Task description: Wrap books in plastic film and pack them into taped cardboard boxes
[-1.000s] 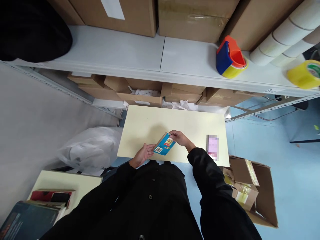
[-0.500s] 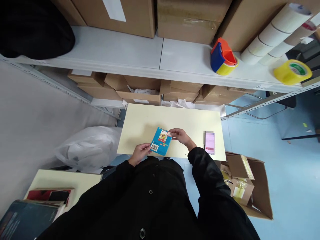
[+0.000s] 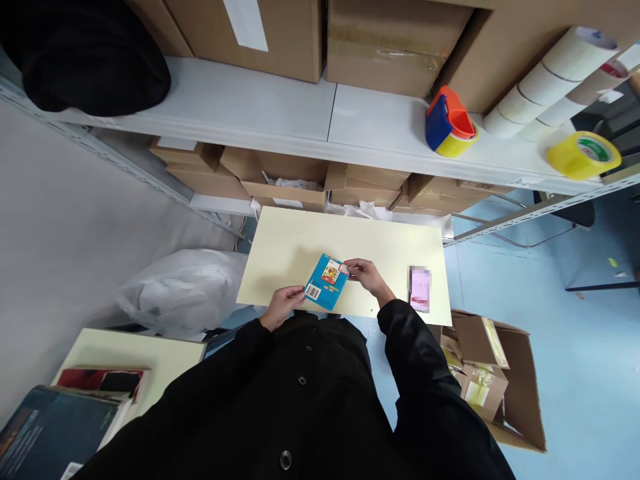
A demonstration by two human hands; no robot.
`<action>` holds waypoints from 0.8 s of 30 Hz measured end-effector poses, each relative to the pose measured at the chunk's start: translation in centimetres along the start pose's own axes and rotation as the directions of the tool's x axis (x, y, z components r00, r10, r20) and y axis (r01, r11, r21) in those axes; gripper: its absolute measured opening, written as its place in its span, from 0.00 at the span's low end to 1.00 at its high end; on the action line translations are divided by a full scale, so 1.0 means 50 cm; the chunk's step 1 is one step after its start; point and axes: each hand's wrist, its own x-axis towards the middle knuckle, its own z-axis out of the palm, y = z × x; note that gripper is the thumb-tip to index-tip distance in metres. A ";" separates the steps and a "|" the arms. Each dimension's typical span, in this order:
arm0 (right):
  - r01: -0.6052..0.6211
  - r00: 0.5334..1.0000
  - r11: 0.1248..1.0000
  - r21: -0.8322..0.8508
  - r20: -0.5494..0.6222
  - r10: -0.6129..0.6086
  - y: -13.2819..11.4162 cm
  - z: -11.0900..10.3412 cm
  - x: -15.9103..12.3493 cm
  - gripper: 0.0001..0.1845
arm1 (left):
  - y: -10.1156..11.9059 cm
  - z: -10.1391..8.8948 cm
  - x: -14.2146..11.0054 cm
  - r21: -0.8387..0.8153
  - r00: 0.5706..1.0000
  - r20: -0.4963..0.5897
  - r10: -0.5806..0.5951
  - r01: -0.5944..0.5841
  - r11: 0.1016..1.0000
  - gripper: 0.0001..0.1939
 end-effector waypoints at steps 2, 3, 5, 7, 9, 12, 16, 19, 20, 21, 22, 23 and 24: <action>0.009 1.000 1.000 0.019 0.019 -0.010 -0.002 -0.003 -0.002 0.15 | 0.001 0.001 -0.001 -0.030 1.000 -0.001 -0.028 0.028 0.999 0.25; 0.014 0.999 0.999 0.029 0.030 -0.015 -0.003 -0.004 -0.001 0.15 | 0.001 0.002 -0.002 -0.051 0.999 -0.004 -0.041 0.040 0.998 0.25; 0.030 0.998 0.999 0.043 0.052 -0.032 -0.004 -0.005 0.001 0.15 | 0.005 0.004 -0.006 -0.090 0.997 0.002 -0.071 0.071 0.993 0.23; 0.070 0.995 0.997 0.032 0.063 -0.072 -0.007 -0.005 0.006 0.14 | 0.012 0.007 -0.012 -0.103 0.992 0.039 -0.120 0.123 0.987 0.21; 0.159 0.984 0.987 -0.013 0.081 -0.157 -0.016 -0.003 0.010 0.14 | 0.020 0.010 -0.019 -0.098 0.979 0.105 -0.176 0.186 0.978 0.19; 0.311 0.942 0.945 -0.101 0.164 -0.292 -0.034 0.006 0.016 0.18 | 0.032 0.015 -0.026 -0.103 0.952 0.200 -0.234 0.257 0.961 0.18; 0.324 0.917 0.938 -0.120 0.285 -0.281 -0.051 0.023 0.023 0.25 | 0.039 0.022 -0.028 -0.101 0.919 0.273 -0.283 0.320 0.942 0.17; 0.247 0.935 0.965 -0.088 0.282 -0.214 -0.056 0.032 0.031 0.22 | 0.044 0.027 -0.025 -0.043 0.913 0.288 -0.290 0.315 0.948 0.18; 0.208 0.946 0.974 -0.091 0.270 -0.177 -0.058 0.033 0.034 0.21 | 0.048 0.027 -0.024 -0.008 0.916 0.283 -0.286 0.300 0.954 0.18; 0.169 0.956 0.980 -0.101 0.257 -0.139 -0.061 0.034 0.037 0.21 | 0.053 0.027 -0.024 0.033 0.920 0.277 -0.278 0.280 0.959 0.19; 0.135 0.964 0.984 -0.115 0.243 -0.104 -0.064 0.033 0.039 0.22 | 0.059 0.025 -0.024 0.070 0.927 0.266 -0.264 0.255 0.965 0.20; 0.111 0.970 0.985 -0.130 0.228 -0.080 -0.068 0.032 0.041 0.23 | 0.067 0.023 -0.024 0.098 0.937 0.250 -0.243 0.225 0.969 0.20; 0.099 0.975 0.985 -0.143 0.213 -0.067 -0.072 0.031 0.042 0.23 | 0.075 0.020 -0.025 0.112 0.950 0.227 -0.213 0.192 0.975 0.20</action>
